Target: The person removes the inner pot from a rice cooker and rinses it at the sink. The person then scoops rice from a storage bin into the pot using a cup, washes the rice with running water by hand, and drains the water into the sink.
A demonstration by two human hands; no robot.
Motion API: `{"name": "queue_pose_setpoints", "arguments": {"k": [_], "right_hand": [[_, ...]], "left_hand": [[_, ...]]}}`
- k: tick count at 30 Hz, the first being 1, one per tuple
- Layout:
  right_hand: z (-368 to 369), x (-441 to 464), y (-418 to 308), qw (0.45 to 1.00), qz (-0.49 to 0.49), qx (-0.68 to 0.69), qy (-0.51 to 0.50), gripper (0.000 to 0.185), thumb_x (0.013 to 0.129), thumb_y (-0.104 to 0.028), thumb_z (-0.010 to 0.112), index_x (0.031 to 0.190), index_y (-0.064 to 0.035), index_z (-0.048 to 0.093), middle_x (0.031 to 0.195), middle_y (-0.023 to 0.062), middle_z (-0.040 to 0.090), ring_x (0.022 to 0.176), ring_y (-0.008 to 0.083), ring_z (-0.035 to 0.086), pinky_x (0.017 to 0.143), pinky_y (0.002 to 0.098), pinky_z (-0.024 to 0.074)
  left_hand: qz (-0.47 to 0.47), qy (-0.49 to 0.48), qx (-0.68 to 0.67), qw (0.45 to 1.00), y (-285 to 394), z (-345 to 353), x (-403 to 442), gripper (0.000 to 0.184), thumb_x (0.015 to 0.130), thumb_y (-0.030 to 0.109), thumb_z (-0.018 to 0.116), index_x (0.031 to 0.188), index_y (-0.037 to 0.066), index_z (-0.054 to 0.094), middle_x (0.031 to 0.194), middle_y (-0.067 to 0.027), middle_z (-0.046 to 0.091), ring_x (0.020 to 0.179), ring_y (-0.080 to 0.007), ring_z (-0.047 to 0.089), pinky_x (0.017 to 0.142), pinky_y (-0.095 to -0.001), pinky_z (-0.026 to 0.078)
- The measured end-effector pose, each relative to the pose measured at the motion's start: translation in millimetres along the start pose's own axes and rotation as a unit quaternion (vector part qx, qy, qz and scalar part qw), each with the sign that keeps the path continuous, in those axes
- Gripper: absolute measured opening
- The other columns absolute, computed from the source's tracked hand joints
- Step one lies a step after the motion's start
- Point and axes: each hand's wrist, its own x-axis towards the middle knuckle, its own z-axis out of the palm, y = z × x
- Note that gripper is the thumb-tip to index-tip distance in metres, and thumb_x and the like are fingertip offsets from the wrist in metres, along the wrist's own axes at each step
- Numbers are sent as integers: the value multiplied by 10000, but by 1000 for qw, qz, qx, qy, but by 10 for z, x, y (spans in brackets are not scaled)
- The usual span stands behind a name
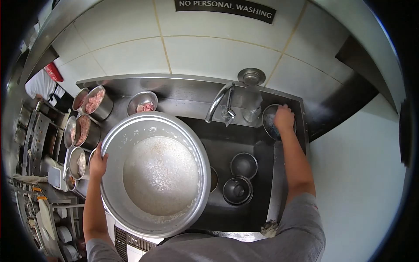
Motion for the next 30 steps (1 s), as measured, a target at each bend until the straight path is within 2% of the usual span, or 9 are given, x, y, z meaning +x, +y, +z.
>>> {"name": "queue_pose_setpoints", "arguments": {"k": [4,9,11,13,14,15,21,29,30], "right_hand": [[-404,-640,-972,958,-192,212,26,537,725,-138,671,1226,-34,508,1196,197,518,1079,364,546,903,447,466],[1894,-451,-1255,968,-114,208,-81,497,750,-169,638,1230,-85,538,1201,229,513,1061,379,550,922,455,452],[1678,-427,-1241,963,-214,97,-131,394,761,-180,631,1136,-64,597,1139,234,548,1021,390,550,918,454,447],[570,-724,-1337,930,-125,335,92,287,778,-183,631,1026,-39,621,888,192,624,900,307,602,788,417,493],[-434,-1071,-1499,765,26,641,-52,239,806,-180,626,1004,-47,622,809,130,617,740,182,594,658,303,484],[-745,-1281,-1646,669,1,737,-93,199,856,-188,609,993,-43,614,772,67,583,607,105,517,555,223,419],[-570,-1327,-2522,410,147,828,-353,188,913,-202,597,973,-26,573,769,79,584,525,115,459,463,230,363],[-71,-1147,-2844,583,135,778,-191,89,894,-59,558,978,-30,564,814,108,597,629,173,556,527,291,435],[103,-1163,-2868,856,-50,511,-51,136,879,-43,537,1009,-16,564,901,130,606,741,223,581,631,364,461]], "left_hand": [[-45,-24,15,999,142,-47,69,624,844,146,615,1408,158,348,1104,-247,601,962,-418,596,812,-477,461],[-99,-70,1,993,285,-149,38,614,863,182,586,1417,182,322,1172,-254,575,1057,-424,562,882,-484,447],[-25,-20,-11,999,70,-45,26,600,874,201,566,1419,177,317,1210,-250,556,1075,-422,552,896,-486,441],[-4,-12,-36,999,-27,18,48,584,877,215,561,1409,167,327,1204,-259,552,1062,-433,551,889,-492,442],[-15,-9,-30,999,-95,17,9,575,877,219,561,1402,161,334,1178,-264,560,1046,-439,554,884,-495,443],[-9,-11,-22,1000,-5,44,115,567,877,223,562,1395,155,342,1151,-269,568,1030,-444,558,878,-498,444],[26,-44,-29,998,412,169,478,526,883,215,551,1376,145,383,1118,-257,584,1024,-411,580,873,-481,460],[40,-57,-43,997,518,186,793,530,900,205,529,1401,145,368,1144,-235,580,1039,-384,588,886,-455,467],[42,-51,-43,997,515,182,801,526,902,205,525,1400,140,368,1139,-231,581,1039,-381,590,886,-452,468]]}}
